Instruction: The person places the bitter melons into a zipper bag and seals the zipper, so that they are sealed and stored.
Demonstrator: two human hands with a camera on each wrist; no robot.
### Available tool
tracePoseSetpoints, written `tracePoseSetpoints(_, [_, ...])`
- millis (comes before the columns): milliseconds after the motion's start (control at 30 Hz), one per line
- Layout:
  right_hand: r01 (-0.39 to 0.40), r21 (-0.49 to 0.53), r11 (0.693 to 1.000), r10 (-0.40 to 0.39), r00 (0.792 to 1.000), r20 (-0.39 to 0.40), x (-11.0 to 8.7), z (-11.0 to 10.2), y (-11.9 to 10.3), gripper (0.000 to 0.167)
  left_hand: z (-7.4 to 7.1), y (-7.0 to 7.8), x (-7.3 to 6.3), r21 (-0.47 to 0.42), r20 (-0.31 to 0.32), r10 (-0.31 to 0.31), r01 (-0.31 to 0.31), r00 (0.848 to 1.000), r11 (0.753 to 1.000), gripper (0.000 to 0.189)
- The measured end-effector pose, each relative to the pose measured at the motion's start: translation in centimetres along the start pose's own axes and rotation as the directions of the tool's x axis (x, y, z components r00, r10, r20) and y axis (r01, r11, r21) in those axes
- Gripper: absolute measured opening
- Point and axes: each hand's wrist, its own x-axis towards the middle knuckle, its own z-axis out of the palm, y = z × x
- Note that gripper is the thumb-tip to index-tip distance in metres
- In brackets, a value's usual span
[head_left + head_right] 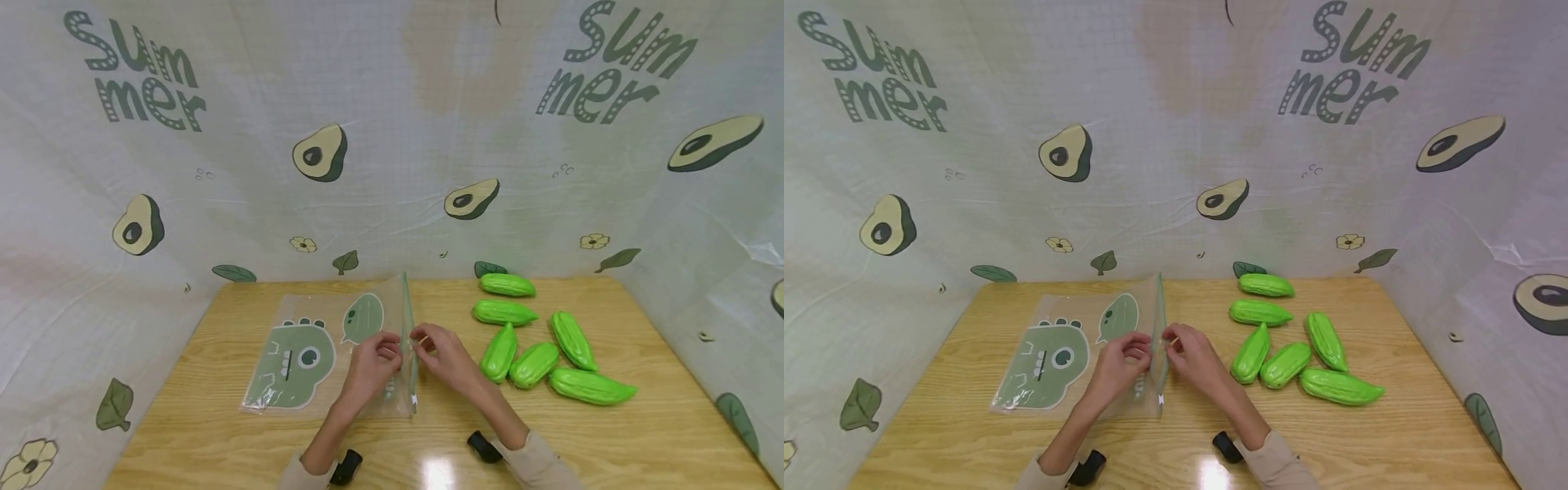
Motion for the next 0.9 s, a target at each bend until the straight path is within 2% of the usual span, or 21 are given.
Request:
tracePoseSetpoints(267, [-0.044,-0.015,0.999,0.044,0.999,0.016,0.0,-0.4,0.7,0.015,0.1,0.8,-0.3,0.039,-0.125,-0.003,0.008,0.992,0.999,0.011])
tracePoseSetpoints(500, [-0.083,-0.034,0.996,0.084,0.996,0.029,-0.3,-0.4,1.2,0.020,-0.1,1.6,-0.5,0.092,-0.247,0.002,0.021,0.969,0.996,0.012])
tracePoseSetpoints(700, [-0.125,-0.029,0.992,0.126,0.991,0.039,-0.3,-0.2,1.4,0.020,-0.1,1.7,-0.6,0.141,-0.294,0.037,0.005,0.955,0.990,0.012])
tracePoseSetpoints(900, [-0.153,-0.033,0.988,0.154,0.987,0.036,-0.3,-0.1,1.4,0.017,-0.2,1.9,-0.8,0.163,-0.316,0.051,0.001,0.947,0.987,0.011])
